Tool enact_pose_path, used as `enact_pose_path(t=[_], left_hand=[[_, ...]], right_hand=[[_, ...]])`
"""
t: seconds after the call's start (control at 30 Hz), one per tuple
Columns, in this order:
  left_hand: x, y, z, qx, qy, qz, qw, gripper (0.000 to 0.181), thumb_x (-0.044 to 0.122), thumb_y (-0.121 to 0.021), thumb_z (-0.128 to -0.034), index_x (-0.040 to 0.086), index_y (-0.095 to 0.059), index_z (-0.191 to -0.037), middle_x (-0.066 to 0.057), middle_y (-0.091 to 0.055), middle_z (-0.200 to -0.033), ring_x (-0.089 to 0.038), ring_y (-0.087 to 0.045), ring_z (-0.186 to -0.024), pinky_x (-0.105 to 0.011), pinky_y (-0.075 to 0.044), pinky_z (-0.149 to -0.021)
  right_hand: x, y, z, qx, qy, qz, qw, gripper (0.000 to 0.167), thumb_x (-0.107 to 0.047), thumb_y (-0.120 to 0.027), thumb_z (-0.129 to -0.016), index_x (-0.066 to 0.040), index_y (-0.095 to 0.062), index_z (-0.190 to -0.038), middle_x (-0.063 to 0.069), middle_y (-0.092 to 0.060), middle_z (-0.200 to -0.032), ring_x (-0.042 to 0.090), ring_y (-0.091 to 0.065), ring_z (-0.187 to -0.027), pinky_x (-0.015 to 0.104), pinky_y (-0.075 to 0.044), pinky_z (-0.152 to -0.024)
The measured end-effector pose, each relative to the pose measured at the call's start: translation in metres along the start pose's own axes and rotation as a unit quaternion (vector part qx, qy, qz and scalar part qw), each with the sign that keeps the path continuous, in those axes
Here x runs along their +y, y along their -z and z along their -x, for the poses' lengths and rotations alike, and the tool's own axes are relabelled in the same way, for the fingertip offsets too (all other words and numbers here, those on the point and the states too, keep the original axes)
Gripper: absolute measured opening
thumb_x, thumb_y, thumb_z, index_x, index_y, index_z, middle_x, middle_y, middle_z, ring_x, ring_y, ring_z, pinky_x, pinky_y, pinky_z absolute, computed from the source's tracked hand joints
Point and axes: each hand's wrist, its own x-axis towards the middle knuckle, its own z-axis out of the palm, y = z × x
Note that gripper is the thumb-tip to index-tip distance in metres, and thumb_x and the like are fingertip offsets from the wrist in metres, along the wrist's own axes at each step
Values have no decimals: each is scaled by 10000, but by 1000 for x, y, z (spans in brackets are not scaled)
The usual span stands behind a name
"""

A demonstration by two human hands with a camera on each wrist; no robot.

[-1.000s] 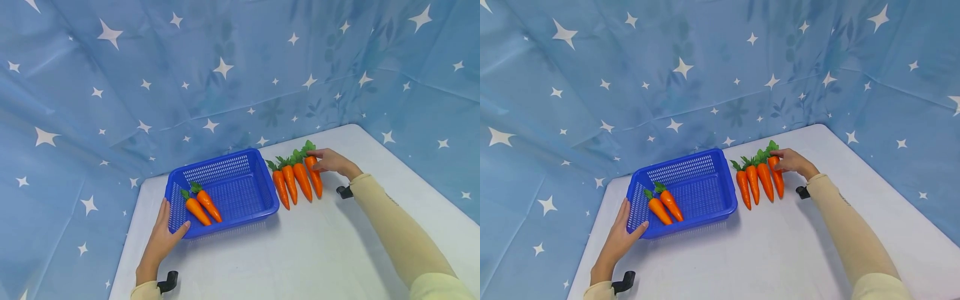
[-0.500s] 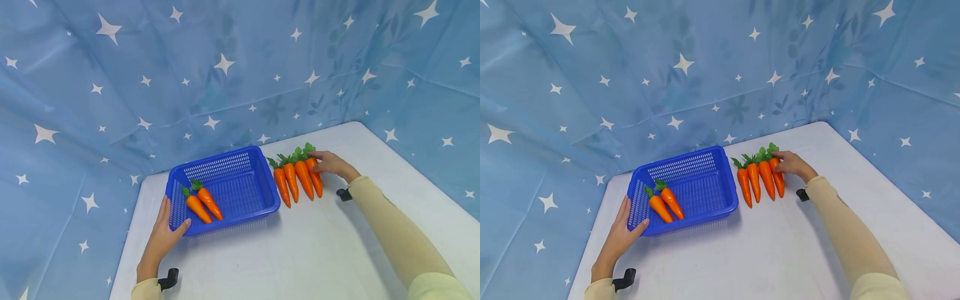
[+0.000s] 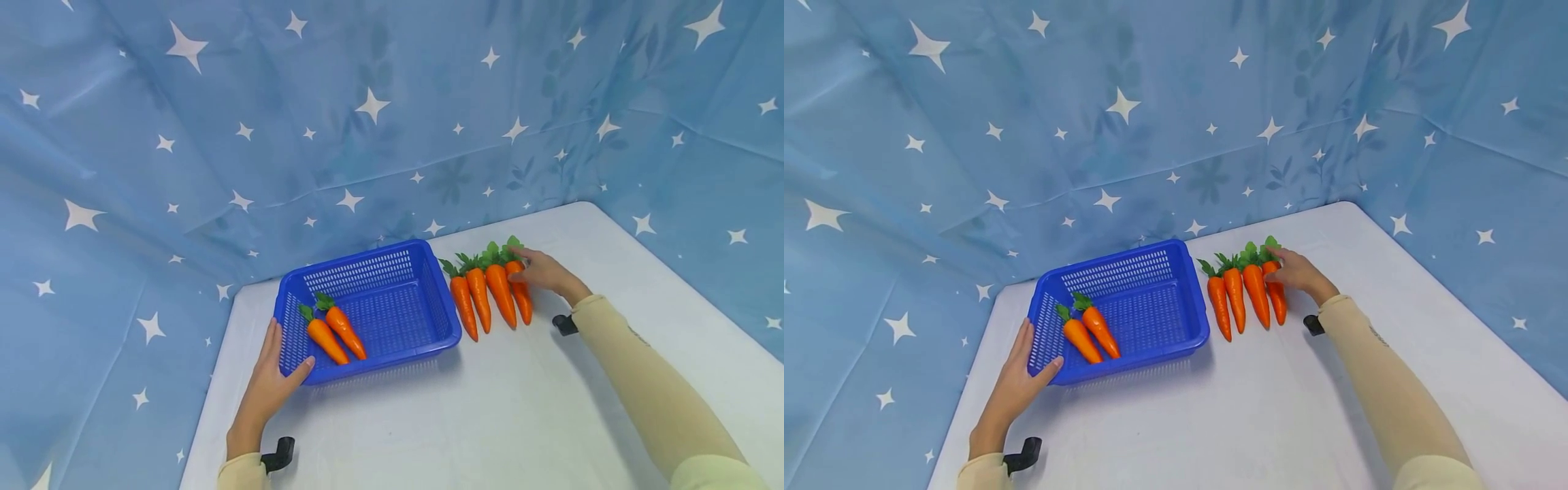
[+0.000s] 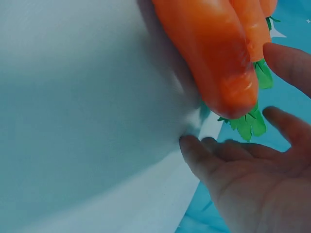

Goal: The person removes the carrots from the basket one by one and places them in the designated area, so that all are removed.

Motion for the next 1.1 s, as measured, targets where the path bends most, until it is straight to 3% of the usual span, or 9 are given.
enact_pose_path(t=[0.17,0.4,0.77,1.1], left_hand=[[0,0,-1,-4,13,-36,10000,1094,591,-636,-1006,64,2,-1720,-143,52,-1794,-487,-95,-1609,-716,-180,-1210],[0,-1,-1,12,50,-57,10000,1102,603,-636,-1000,59,-4,-1720,-141,54,-1795,-488,-100,-1608,-712,-188,-1205],[0,-2,-3,25,8,-40,10000,1104,603,-642,-997,48,-17,-1719,-121,61,-1797,-478,-107,-1610,-699,-188,-1214],[-1,-2,0,34,17,-30,10000,1105,599,-642,-999,51,-7,-1719,-140,53,-1795,-479,-102,-1610,-694,-188,-1215]], right_hand=[[-4,4,-1,198,30,69,9998,825,-209,-654,-1041,18,-193,-1686,409,-24,-1693,620,-63,-1548,783,-131,-1192],[-30,9,-3,452,198,19,9988,811,-271,-593,-1079,-31,-144,-1710,322,59,-1735,591,-48,-1566,780,-118,-1197],[-67,3,-18,414,565,24,9975,760,-339,-544,-1115,-30,-185,-1708,281,-98,-1751,513,-104,-1595,698,-135,-1244],[-107,-14,-24,369,1285,-488,9898,591,-286,-522,-1141,12,-399,-1636,262,-404,-1653,444,-385,-1524,594,-342,-1215]])
